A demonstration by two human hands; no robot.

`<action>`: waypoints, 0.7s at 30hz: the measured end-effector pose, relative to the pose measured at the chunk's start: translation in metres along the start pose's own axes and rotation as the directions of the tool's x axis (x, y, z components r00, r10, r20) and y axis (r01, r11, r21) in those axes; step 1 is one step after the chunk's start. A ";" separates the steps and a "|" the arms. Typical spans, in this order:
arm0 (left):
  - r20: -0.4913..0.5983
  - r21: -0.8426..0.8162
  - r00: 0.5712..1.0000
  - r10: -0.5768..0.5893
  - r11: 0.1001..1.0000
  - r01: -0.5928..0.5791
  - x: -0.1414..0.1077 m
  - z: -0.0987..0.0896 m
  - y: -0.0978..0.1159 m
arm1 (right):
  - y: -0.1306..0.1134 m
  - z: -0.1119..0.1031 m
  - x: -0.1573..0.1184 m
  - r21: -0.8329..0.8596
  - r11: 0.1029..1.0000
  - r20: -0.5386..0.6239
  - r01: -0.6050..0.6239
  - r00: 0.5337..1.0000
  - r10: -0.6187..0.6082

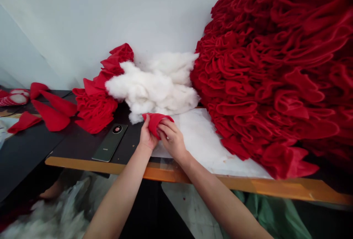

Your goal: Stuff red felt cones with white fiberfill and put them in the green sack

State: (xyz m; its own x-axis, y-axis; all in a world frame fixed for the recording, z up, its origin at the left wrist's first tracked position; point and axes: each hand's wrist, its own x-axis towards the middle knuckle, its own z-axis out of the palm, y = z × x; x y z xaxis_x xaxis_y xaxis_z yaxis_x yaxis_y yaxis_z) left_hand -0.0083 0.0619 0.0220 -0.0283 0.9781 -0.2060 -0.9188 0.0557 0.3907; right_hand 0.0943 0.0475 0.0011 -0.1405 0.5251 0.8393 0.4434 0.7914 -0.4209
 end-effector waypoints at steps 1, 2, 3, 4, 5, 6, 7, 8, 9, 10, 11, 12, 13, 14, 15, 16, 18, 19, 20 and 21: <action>-0.008 -0.005 1.000 0.011 1.000 -0.011 0.000 0.000 0.001 | 0.000 -0.001 0.000 -0.010 1.000 -0.036 -0.003 0.999 0.003; -0.017 -0.006 1.000 0.021 1.000 -0.021 0.000 0.000 0.001 | 0.000 -0.002 0.000 -0.019 1.000 -0.058 -0.012 0.998 0.010; -0.019 -0.002 0.999 0.026 1.000 -0.026 0.000 0.000 0.001 | 0.001 -0.002 -0.001 -0.025 0.999 -0.064 -0.021 0.998 0.019; -0.014 0.005 1.000 0.028 1.000 -0.027 0.000 0.000 0.000 | 0.002 -0.001 -0.002 -0.026 0.999 -0.052 -0.028 0.998 0.026; -0.001 0.015 1.000 0.022 1.000 -0.022 0.000 0.000 -0.001 | 0.003 0.000 -0.002 -0.020 0.999 -0.024 -0.033 0.999 0.032; 0.014 0.027 1.000 0.011 1.000 -0.011 -0.001 -0.001 -0.002 | 0.003 0.001 -0.003 -0.005 0.999 0.009 -0.037 0.999 0.037; 0.027 0.044 1.000 0.001 0.999 -0.002 -0.001 -0.001 -0.003 | 0.004 0.002 -0.003 0.016 0.999 0.036 -0.044 0.998 0.043; 0.036 0.067 0.999 -0.007 0.998 0.005 -0.002 -0.001 -0.004 | 0.004 0.002 -0.003 0.040 0.998 0.050 -0.055 0.997 0.053; 0.039 0.096 0.999 -0.009 0.995 0.005 -0.002 -0.002 -0.005 | 0.004 0.002 -0.002 0.065 0.996 0.045 -0.066 0.997 0.063; 0.035 0.126 0.999 0.008 0.992 -0.013 -0.003 -0.002 -0.005 | 0.004 0.000 -0.001 0.093 0.992 0.015 -0.081 0.997 0.080; 0.032 0.155 0.998 0.047 0.987 -0.051 -0.003 -0.003 -0.006 | 0.004 -0.001 0.000 0.126 0.986 -0.031 -0.106 0.993 0.111; 0.030 0.181 0.994 0.104 0.978 -0.108 -0.003 -0.003 -0.006 | 0.004 -0.003 0.002 0.169 0.975 -0.085 -0.146 0.983 0.162; 0.032 0.201 0.984 0.173 0.964 -0.176 -0.003 -0.003 -0.006 | 0.005 -0.005 0.003 0.224 0.953 -0.134 -0.204 0.962 0.238; 0.039 0.214 0.970 0.241 0.946 -0.244 -0.003 -0.004 -0.006 | 0.007 -0.006 0.004 0.291 0.914 -0.162 -0.284 0.927 0.339; 0.049 0.221 0.954 0.297 0.928 -0.300 -0.002 -0.004 -0.006 | 0.008 -0.007 0.004 0.365 0.850 -0.158 -0.379 0.875 0.458; 0.059 0.226 0.941 0.333 0.914 -0.338 -0.002 -0.004 -0.006 | 0.010 -0.007 0.005 0.439 0.762 -0.117 -0.476 0.811 0.574; 0.066 0.243 0.926 0.371 0.894 -0.375 -0.001 -0.005 -0.006 | 0.011 -0.005 0.006 0.557 0.555 0.036 -0.618 0.685 0.727; 0.068 0.265 0.921 0.383 0.883 -0.387 -0.001 -0.005 -0.007 | 0.011 -0.004 0.007 0.596 0.462 0.125 -0.656 0.644 0.754; 0.074 0.296 0.917 0.393 0.869 -0.396 -0.001 -0.005 -0.007 | 0.011 -0.003 0.008 0.629 0.383 0.205 -0.677 0.620 0.757; 0.089 0.332 0.912 0.399 0.852 -0.405 -0.001 -0.006 -0.008 | 0.010 -0.002 0.008 0.657 0.314 0.271 -0.686 0.603 0.751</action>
State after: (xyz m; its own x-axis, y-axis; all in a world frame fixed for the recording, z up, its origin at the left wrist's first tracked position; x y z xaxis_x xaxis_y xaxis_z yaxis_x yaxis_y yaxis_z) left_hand -0.0030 0.0597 0.0139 -0.3577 0.9326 0.0481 -0.6402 -0.2824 0.7144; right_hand 0.0995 0.0589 0.0047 0.0084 0.9953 0.0968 -0.3461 0.0937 -0.9335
